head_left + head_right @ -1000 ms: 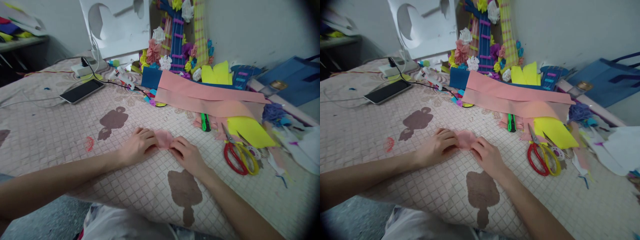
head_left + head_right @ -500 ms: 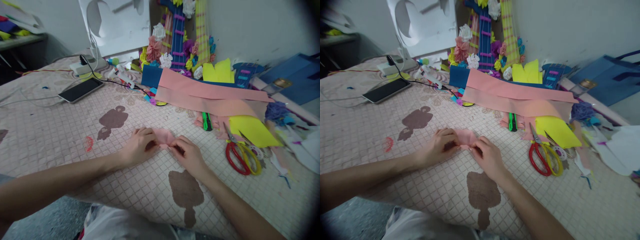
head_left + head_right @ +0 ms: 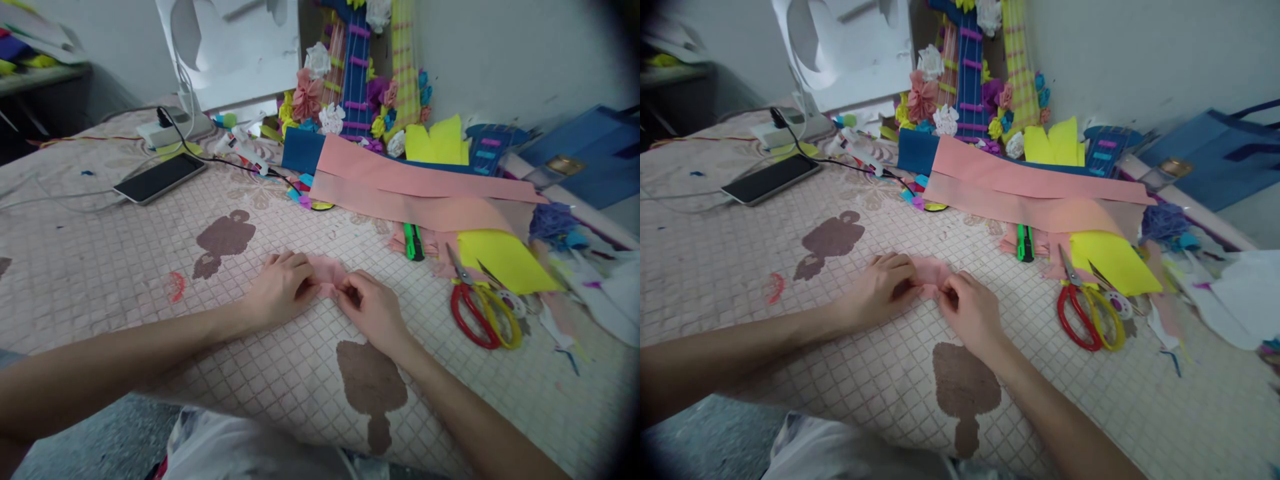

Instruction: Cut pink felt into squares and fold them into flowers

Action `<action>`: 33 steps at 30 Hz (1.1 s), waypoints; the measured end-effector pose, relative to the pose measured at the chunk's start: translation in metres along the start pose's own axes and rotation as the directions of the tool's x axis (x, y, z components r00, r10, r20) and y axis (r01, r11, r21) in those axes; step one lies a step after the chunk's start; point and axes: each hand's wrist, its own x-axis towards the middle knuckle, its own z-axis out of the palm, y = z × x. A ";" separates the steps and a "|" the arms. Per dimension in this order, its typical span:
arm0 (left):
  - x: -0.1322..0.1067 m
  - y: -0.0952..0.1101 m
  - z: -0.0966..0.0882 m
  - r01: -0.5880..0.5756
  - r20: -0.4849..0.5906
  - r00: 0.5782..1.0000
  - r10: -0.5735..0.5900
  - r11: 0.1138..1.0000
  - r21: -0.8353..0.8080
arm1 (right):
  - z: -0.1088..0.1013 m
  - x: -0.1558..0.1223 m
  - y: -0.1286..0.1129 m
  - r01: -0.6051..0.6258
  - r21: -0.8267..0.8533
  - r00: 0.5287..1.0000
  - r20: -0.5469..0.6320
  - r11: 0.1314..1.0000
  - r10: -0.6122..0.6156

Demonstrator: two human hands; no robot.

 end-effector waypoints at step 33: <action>0.006 0.000 -0.002 0.015 0.023 1.000 -0.013 0.996 -0.092 | 0.001 0.000 0.000 0.036 -0.019 0.999 0.027 0.999 -0.036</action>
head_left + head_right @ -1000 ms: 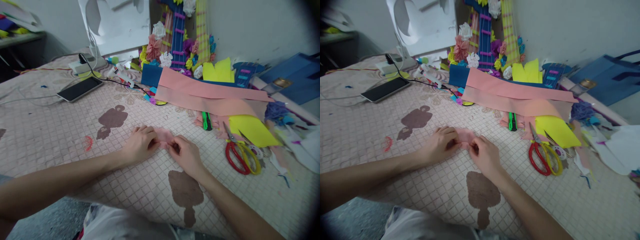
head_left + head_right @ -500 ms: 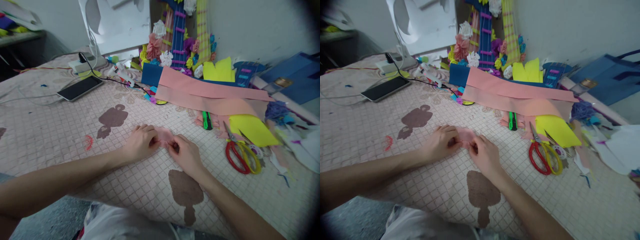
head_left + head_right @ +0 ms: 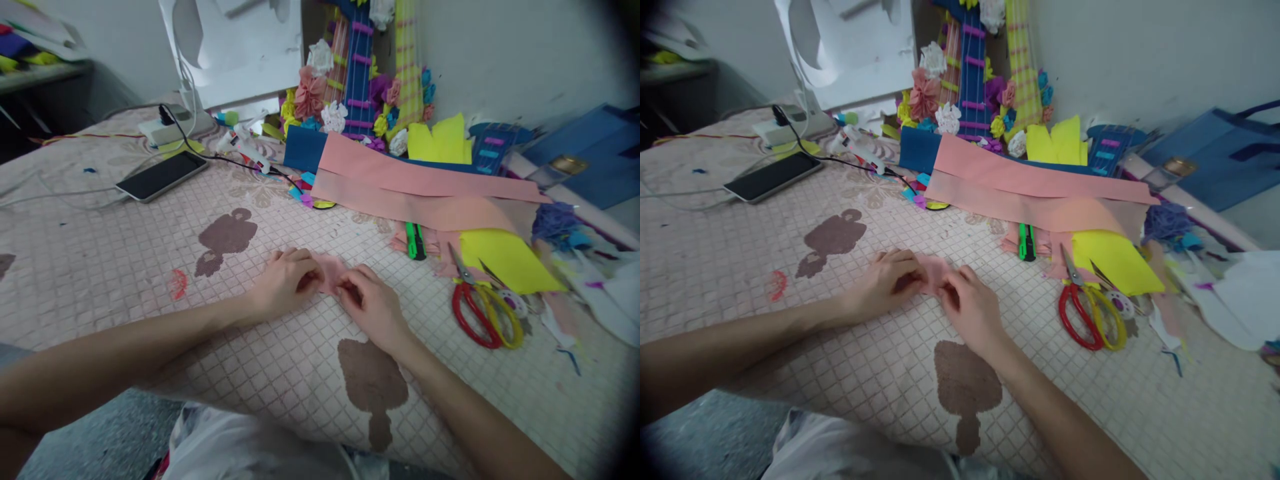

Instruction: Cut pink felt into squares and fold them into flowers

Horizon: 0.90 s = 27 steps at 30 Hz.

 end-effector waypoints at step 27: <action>0.000 -0.006 0.003 0.034 -0.076 0.996 -0.039 0.998 -0.059 | 0.006 -0.002 0.003 -0.009 -0.028 0.995 -0.097 1.000 0.007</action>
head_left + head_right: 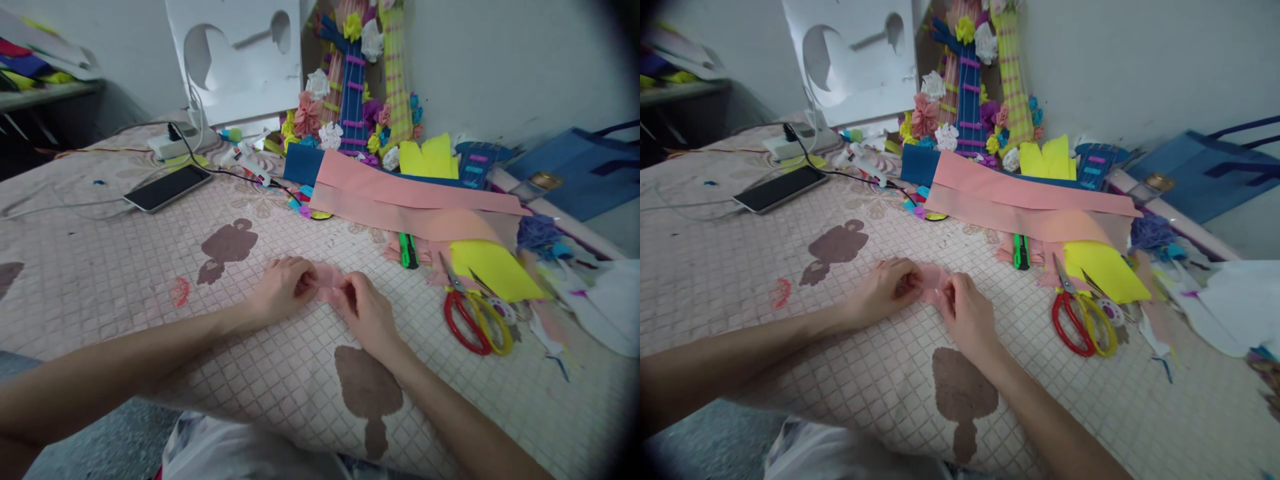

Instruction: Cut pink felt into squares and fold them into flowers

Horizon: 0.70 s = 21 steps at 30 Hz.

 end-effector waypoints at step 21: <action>0.030 -0.030 -0.025 0.146 0.026 0.989 -0.145 0.987 -0.074 | -0.018 0.027 0.034 -0.023 0.130 0.996 0.087 0.991 0.012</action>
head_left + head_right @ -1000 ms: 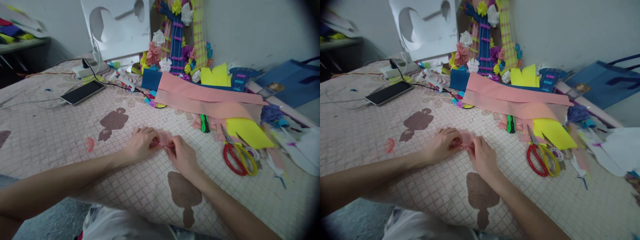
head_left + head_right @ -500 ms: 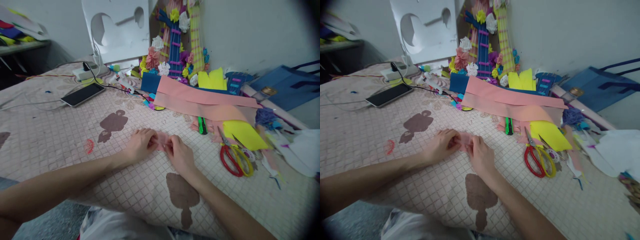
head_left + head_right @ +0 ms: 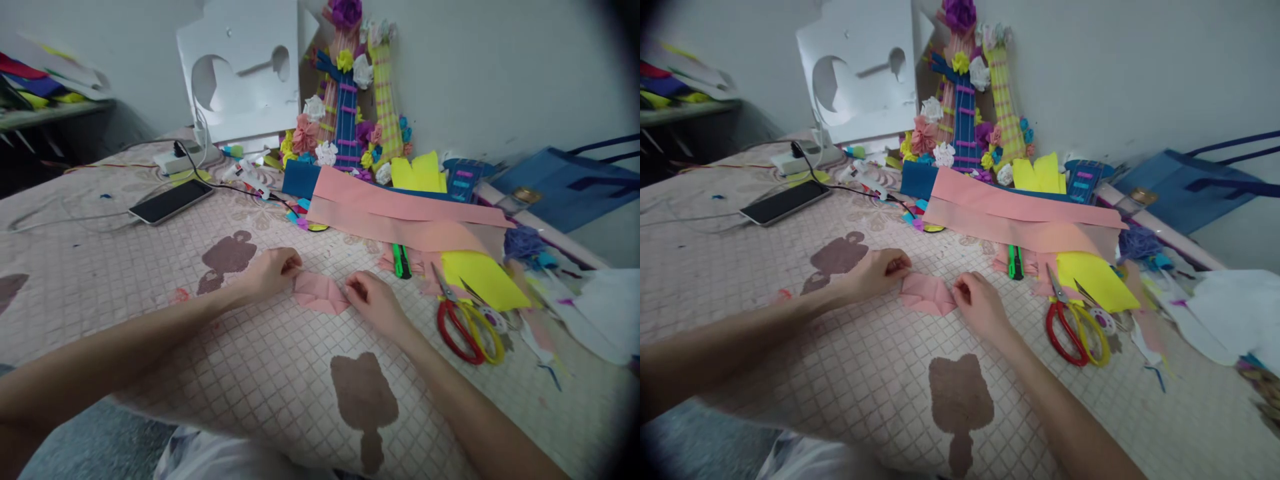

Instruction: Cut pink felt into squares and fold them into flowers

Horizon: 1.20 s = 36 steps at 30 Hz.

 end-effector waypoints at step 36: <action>-0.007 0.056 0.029 0.429 0.390 0.878 -0.278 0.094 -0.899 | 0.012 -0.009 -0.040 0.376 -0.217 0.871 -0.250 0.901 -0.424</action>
